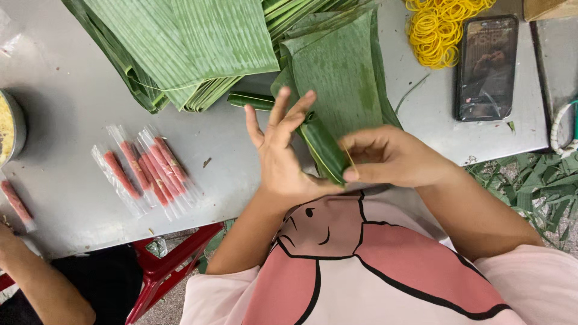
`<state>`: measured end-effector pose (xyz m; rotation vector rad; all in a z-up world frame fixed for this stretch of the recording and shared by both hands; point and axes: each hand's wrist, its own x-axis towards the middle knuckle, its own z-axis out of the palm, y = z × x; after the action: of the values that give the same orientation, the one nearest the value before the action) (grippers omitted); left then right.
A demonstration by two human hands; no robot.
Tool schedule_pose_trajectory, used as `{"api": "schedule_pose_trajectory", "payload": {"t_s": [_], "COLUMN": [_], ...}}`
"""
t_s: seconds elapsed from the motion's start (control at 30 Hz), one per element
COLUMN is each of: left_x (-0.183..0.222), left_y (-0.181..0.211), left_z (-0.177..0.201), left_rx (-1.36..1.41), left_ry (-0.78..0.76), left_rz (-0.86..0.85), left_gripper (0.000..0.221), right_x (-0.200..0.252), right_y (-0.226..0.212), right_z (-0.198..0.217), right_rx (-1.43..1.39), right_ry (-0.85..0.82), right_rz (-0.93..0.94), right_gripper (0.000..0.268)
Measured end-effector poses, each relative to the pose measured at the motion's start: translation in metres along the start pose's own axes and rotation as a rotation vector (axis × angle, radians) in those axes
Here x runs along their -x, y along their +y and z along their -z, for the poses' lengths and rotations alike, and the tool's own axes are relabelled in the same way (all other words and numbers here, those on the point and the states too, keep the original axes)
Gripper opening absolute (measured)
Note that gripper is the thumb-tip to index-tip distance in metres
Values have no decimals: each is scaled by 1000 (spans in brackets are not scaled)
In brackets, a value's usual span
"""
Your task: The person wraps individual plastic-covered sausages in banana leaves, folding the leaves around the sausages and securing them with rubber bands.
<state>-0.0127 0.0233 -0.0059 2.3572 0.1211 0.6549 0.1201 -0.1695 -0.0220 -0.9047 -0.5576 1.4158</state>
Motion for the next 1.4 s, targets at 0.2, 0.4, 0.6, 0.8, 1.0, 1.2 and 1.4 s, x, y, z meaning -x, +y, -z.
{"api": "schedule_pose_trajectory", "payload": {"t_s": [0.2,0.4,0.6,0.8,1.0,1.2,1.4], "left_x": [-9,-9,5,17,20,1,-2], "left_y": [0,-15,-31,-72,-96,-106,-83], "left_z": [8,53,81,56,69,71,14], "left_rx": [278,396,-31,-615,-102,1280,1238], "left_ry": [-156,-395,-328,-175,117,196,77], "left_rz": [28,-48,91,557,510,968,941], "left_gripper": [113,111,105,111,62,39,34], "right_x": [-11,-40,-94,-164,-169,-93,-85], "right_y": [-2,-21,-54,-69,-47,-49,-32], "right_z": [-18,-5,7,30,33,24,18], "right_rx": [0,129,650,720,454,1090,233], "right_ry": [25,159,210,423,267,-289,251], "right_rz": [147,-181,-86,-63,-143,-354,-109], "right_gripper": [40,38,33,33,29,36,38]}}
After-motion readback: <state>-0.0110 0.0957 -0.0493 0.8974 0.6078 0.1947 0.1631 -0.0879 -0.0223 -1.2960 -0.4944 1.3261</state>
